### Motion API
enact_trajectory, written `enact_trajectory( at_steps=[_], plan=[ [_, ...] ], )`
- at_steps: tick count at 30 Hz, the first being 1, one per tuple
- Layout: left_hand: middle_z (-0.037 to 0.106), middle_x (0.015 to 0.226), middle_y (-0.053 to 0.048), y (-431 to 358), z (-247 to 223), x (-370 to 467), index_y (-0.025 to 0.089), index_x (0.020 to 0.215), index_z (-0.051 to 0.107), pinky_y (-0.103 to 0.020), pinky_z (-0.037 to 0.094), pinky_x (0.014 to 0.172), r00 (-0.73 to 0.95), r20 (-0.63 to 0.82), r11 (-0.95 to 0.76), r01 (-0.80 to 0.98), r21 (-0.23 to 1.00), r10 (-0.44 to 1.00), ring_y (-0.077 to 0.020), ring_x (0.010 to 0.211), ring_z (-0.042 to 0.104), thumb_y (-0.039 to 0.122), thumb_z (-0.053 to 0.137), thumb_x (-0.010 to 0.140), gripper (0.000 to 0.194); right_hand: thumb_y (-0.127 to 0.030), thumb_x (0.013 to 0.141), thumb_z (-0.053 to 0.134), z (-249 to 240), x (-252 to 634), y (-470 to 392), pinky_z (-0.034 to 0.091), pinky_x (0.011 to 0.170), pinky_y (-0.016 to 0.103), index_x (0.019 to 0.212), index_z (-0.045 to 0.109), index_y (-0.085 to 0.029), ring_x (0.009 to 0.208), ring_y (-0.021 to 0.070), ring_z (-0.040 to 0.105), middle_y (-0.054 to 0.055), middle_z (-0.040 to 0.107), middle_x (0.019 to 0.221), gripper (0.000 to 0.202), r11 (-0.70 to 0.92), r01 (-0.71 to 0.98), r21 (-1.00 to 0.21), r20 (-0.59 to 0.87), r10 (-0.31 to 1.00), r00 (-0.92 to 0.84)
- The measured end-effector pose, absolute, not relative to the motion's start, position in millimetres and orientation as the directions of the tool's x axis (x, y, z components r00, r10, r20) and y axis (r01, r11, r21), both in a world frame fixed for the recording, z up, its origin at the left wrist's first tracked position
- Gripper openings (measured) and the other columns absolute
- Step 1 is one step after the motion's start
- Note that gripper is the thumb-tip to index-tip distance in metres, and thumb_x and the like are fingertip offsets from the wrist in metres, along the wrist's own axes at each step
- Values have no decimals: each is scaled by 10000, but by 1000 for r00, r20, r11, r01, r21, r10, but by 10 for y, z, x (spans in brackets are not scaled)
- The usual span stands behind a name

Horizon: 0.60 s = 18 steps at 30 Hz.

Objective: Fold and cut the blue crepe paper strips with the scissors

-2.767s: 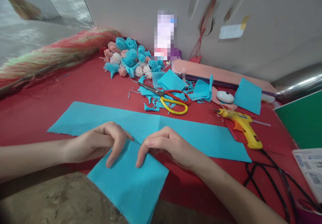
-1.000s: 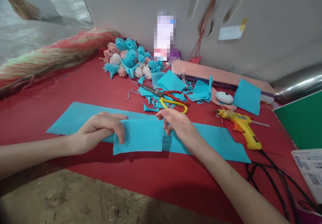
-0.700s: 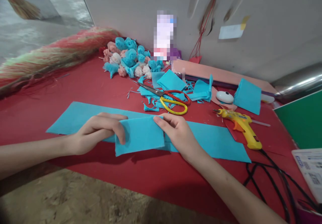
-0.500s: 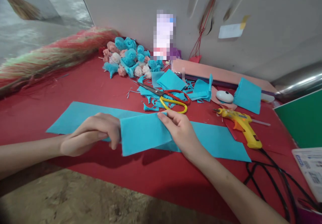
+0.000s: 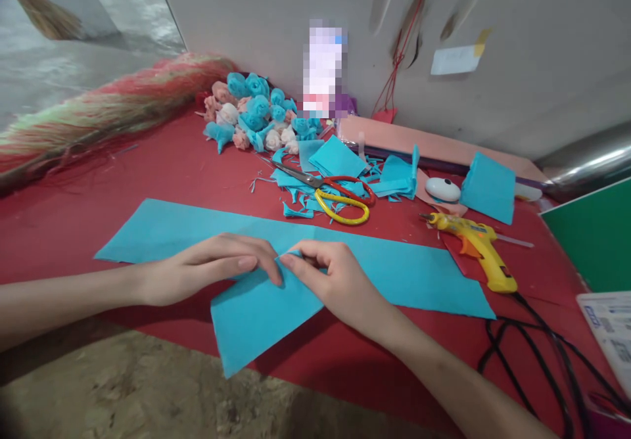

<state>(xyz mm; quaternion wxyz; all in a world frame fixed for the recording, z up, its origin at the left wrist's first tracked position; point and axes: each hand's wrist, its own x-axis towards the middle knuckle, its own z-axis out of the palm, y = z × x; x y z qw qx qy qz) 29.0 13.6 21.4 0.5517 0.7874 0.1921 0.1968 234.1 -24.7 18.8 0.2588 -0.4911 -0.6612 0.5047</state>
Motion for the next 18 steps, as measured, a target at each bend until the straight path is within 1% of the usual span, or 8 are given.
enact_trajectory(
  at_steps=[3,7,9,12,16,18],
  plan=[
    [682,971,-48,119,213,287,131,936,665,-214,441,862,858,118,-368,87,926,500,-128,918,618,162,366,945,301,-493,870,467,171,2320,-274,291,527,249,650,505,-194,590,110,345,-26,383,605,373,45,440,-897,-143,912,-385],
    [682,938,-57,121,220,280,116,912,663,-214,446,832,859,118,-388,99,916,499,-128,876,617,168,364,944,304,-488,891,438,162,2296,-307,295,520,249,716,559,-200,579,112,364,-25,410,605,358,80,472,-878,-121,917,-380],
    [683,875,-53,124,224,278,112,868,665,-213,450,783,853,113,-382,106,918,509,-127,815,611,180,373,940,307,-495,895,423,164,2309,-301,286,502,250,740,574,-201,560,111,357,-26,403,597,365,83,474,-877,-105,928,-357],
    [658,744,-34,126,227,271,117,769,662,-205,443,682,839,116,-363,102,926,532,-114,690,578,183,391,924,319,-507,870,455,174,2376,-240,280,482,248,690,544,-198,540,108,344,-25,386,589,369,81,468,-880,-56,961,-271],
    [625,647,-32,144,207,223,129,653,642,-207,436,625,813,134,-290,44,956,567,-113,620,559,197,410,900,346,-525,831,503,209,2511,-117,308,485,253,668,553,-201,542,122,391,-6,455,590,366,98,459,-883,1,978,-207],
    [613,600,-40,159,179,185,140,584,617,-223,425,596,810,147,-272,17,962,568,-120,583,545,224,421,893,375,-532,823,512,233,2572,-72,307,482,257,674,562,-206,540,127,396,-2,464,590,362,98,460,-883,16,984,-179]
  ],
)
